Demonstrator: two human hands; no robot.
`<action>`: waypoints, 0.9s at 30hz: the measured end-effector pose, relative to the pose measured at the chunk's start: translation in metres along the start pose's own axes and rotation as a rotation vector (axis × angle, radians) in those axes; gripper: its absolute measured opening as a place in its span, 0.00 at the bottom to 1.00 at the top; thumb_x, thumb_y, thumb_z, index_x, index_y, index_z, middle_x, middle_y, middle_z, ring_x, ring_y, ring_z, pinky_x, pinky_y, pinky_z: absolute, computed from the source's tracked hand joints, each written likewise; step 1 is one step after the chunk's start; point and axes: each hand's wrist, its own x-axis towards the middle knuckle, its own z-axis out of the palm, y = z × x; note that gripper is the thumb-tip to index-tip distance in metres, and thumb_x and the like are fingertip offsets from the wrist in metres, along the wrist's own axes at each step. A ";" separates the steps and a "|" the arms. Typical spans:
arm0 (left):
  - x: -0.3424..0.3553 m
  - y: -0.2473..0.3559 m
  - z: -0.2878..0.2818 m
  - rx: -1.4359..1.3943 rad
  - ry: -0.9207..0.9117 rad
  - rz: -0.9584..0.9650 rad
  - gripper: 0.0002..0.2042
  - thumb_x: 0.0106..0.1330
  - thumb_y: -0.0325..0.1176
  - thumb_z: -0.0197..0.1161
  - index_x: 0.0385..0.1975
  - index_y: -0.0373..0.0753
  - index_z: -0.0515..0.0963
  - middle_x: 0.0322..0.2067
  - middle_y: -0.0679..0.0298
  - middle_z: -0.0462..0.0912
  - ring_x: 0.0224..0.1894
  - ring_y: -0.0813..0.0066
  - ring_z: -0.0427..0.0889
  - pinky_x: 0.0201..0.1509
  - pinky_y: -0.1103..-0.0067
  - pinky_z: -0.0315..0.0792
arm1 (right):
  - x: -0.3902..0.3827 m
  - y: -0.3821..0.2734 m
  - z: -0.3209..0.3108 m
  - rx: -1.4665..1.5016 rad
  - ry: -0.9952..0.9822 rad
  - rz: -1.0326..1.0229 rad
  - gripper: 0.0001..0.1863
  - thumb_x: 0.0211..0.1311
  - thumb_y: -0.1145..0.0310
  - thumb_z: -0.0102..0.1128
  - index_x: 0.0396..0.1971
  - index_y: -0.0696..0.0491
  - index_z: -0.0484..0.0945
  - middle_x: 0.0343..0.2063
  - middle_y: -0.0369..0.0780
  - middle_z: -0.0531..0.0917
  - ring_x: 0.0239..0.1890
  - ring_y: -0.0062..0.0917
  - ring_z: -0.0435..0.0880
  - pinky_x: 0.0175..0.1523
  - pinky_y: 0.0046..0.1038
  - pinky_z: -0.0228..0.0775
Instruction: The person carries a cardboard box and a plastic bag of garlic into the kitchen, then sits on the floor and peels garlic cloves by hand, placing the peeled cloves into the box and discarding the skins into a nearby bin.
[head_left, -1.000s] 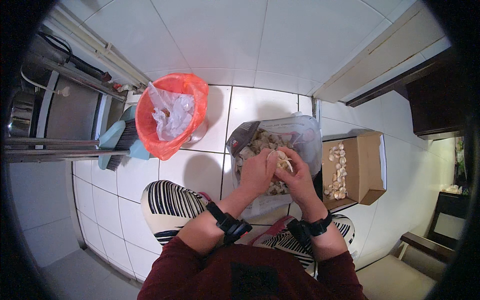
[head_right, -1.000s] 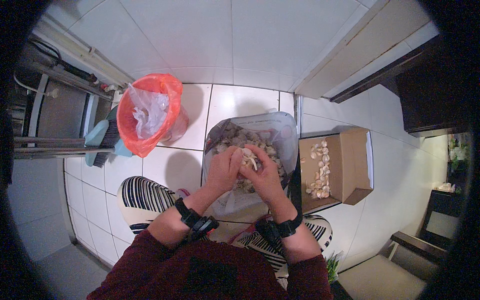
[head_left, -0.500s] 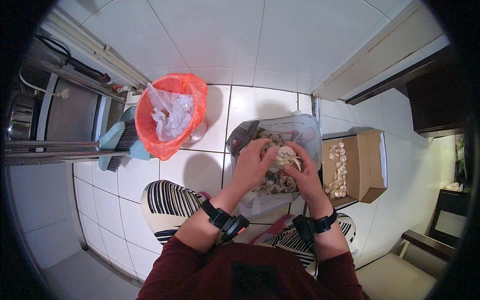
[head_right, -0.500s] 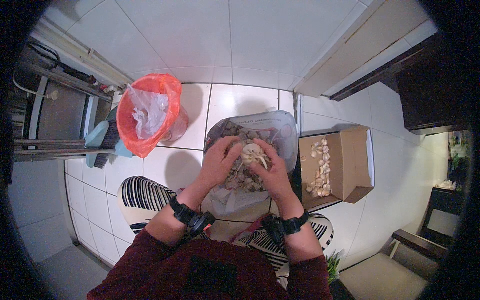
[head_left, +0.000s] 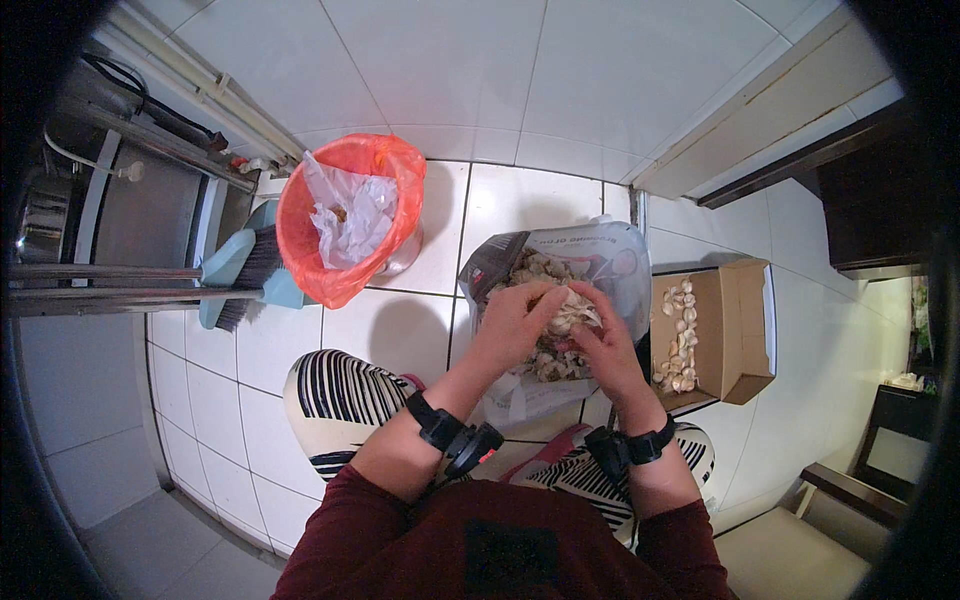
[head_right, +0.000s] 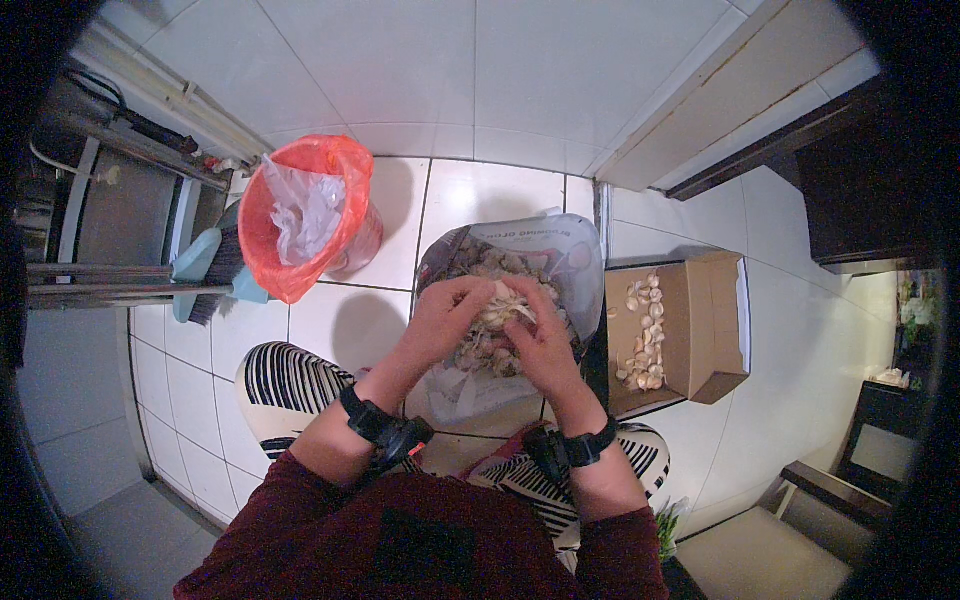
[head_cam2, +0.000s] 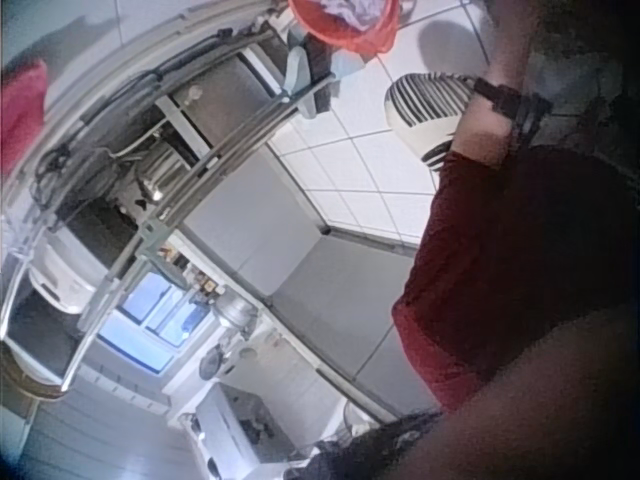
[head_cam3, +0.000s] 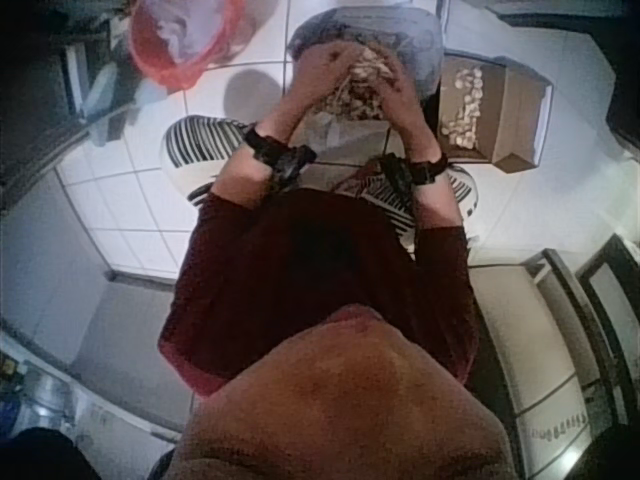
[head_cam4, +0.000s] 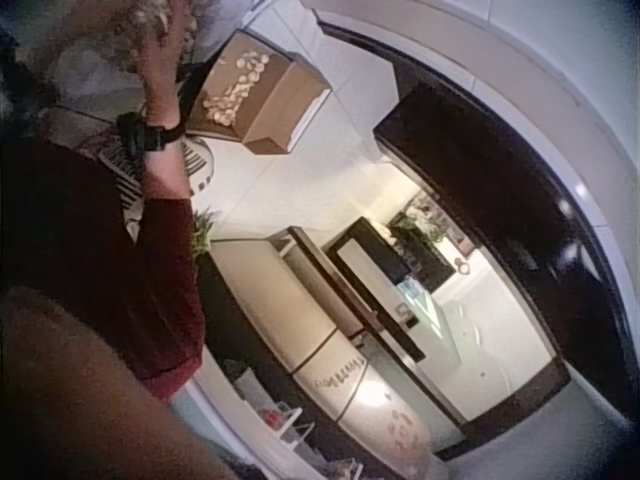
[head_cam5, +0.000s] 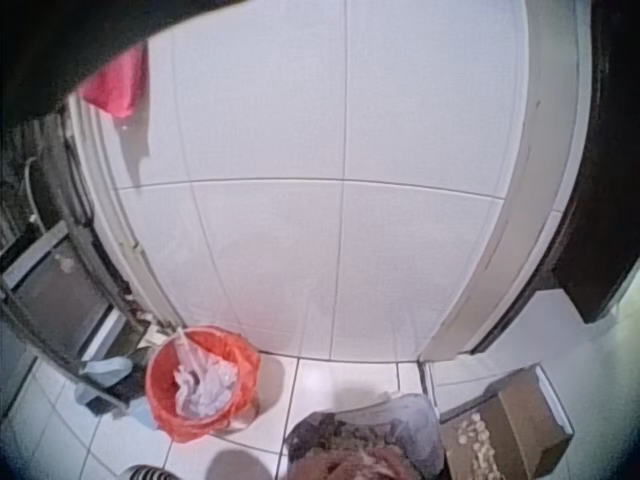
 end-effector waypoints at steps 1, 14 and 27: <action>-0.001 0.001 0.000 0.073 -0.014 -0.004 0.15 0.61 0.40 0.55 0.32 0.32 0.79 0.25 0.51 0.80 0.28 0.59 0.79 0.34 0.72 0.70 | 0.000 0.000 0.000 -0.047 0.016 -0.012 0.25 0.58 0.77 0.51 0.57 0.52 0.61 0.52 0.40 0.66 0.50 0.26 0.71 0.45 0.27 0.77; -0.004 0.015 -0.010 -0.055 -0.184 -0.295 0.12 0.53 0.35 0.61 0.25 0.28 0.79 0.16 0.63 0.77 0.15 0.81 0.74 0.19 0.83 0.66 | -0.002 -0.010 -0.012 -0.135 -0.088 -0.043 0.24 0.51 0.74 0.63 0.48 0.56 0.67 0.41 0.37 0.74 0.45 0.19 0.73 0.49 0.22 0.67; -0.004 0.016 -0.006 -0.326 -0.144 -0.330 0.08 0.53 0.29 0.62 0.28 0.32 0.74 0.21 0.65 0.75 0.19 0.82 0.74 0.19 0.85 0.66 | 0.001 -0.006 -0.012 -0.043 0.060 -0.032 0.18 0.53 0.76 0.57 0.47 0.55 0.70 0.40 0.35 0.75 0.40 0.18 0.75 0.41 0.21 0.70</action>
